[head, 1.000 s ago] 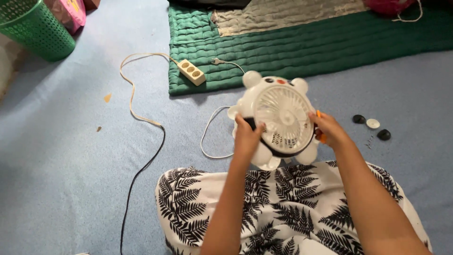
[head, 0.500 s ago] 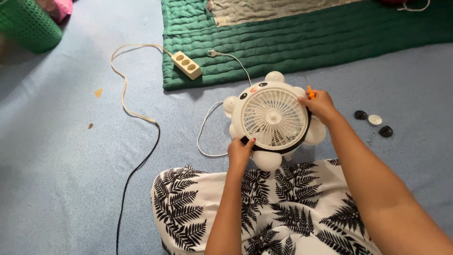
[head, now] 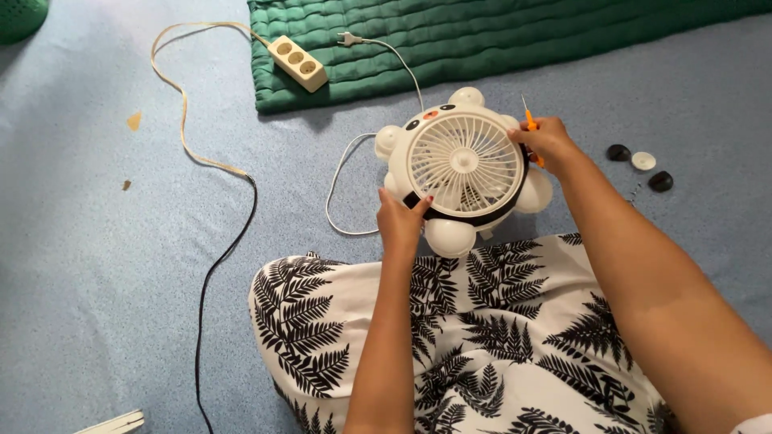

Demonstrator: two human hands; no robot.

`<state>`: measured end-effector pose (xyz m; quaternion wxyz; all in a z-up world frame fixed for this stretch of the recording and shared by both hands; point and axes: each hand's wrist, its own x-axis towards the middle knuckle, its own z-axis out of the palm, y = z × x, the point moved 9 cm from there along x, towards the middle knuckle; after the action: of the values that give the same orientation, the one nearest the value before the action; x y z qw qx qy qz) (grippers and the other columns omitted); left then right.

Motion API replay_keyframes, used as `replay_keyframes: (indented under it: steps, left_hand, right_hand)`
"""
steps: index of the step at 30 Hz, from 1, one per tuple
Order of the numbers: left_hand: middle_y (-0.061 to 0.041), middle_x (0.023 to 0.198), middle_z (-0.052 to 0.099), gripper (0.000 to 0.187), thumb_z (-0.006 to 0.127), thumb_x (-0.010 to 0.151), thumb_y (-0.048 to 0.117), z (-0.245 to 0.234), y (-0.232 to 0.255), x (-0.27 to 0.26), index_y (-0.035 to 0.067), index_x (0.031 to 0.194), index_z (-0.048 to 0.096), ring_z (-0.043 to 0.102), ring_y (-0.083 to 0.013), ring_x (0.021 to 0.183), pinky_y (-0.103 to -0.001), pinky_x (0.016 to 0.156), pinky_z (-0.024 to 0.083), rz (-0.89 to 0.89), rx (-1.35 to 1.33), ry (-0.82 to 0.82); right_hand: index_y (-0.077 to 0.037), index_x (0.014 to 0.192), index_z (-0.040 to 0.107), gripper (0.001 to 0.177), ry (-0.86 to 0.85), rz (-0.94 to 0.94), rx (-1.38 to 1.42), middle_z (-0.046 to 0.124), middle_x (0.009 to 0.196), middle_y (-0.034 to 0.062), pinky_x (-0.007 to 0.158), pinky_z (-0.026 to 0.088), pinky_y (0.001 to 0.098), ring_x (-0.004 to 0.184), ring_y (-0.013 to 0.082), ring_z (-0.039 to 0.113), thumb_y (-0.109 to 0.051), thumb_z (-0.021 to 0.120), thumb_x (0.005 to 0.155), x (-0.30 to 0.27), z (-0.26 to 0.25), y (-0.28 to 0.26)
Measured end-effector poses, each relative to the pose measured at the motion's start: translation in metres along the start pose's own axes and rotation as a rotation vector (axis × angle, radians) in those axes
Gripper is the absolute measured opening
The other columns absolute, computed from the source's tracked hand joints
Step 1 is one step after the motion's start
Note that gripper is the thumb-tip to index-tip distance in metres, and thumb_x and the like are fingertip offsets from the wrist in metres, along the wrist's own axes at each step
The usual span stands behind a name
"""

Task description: The person assembles a small white bear-shaped fan by attaching the fan blade to the motor, securing it with a screwdriver, and then snapping the front cover into place.

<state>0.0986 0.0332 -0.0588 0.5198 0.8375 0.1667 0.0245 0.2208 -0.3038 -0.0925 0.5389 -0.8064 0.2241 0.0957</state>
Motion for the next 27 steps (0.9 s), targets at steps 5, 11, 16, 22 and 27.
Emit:
replay_keyframes:
  steps: [5,11,16,22,27]
  left_hand:
    - [-0.022,0.083,0.073,0.067,0.089,0.075,0.022,0.002,0.003,-0.006,-0.007,0.118,0.047,0.074,-0.0283,0.060,-0.036,0.053,0.059,0.005,-0.045,-0.013]
    - [-0.025,0.090,0.073,0.068,0.089,0.074,0.021,0.008,-0.004,-0.002,-0.009,0.117,0.045,0.076,-0.0289,0.065,-0.035,0.054,0.062,-0.008,-0.005,-0.061]
    - [-0.025,0.088,0.073,0.066,0.090,0.075,0.023,0.012,-0.013,0.003,-0.008,0.112,0.046,0.076,-0.0285,0.063,-0.035,0.053,0.061,-0.063,0.037,-0.100]
    - [-0.023,0.084,0.074,0.063,0.089,0.075,0.025,0.013,-0.017,0.011,-0.007,0.110,0.048,0.074,-0.0266,0.058,-0.035,0.050,0.059,-0.038,0.056,-0.101]
    - [-0.023,0.081,0.073,0.064,0.089,0.076,0.026,0.012,-0.016,0.009,-0.005,0.112,0.047,0.072,-0.0266,0.056,-0.036,0.050,0.057,-0.003,0.075,-0.083]
  right_hand:
    - [-0.005,0.121,0.071,0.037,0.013,0.009,-0.051,0.074,0.104,0.0142,0.069,0.050,0.0352,0.081,0.0229,0.066,-0.023,0.078,0.089,-0.006,0.000,-0.004]
    - [-0.007,0.122,0.069,0.040,0.029,0.025,-0.078,0.074,0.102,0.0120,0.069,0.050,0.0330,0.078,0.0195,0.067,-0.023,0.079,0.087,-0.011,-0.002,-0.004]
    - [-0.006,0.121,0.070,0.039,0.016,-0.014,-0.040,0.074,0.099,0.0118,0.067,0.049,0.0335,0.077,0.0194,0.066,-0.022,0.079,0.087,-0.010,-0.001,-0.004]
    - [-0.005,0.120,0.071,0.039,0.026,-0.041,-0.010,0.074,0.099,0.0114,0.066,0.051,0.0337,0.076,0.0187,0.067,-0.024,0.079,0.087,-0.007,0.000,0.000]
    - [-0.004,0.121,0.070,0.039,0.032,-0.078,0.047,0.075,0.101,0.0114,0.069,0.055,0.0348,0.080,0.0193,0.070,-0.023,0.079,0.088,-0.008,0.001,0.000]
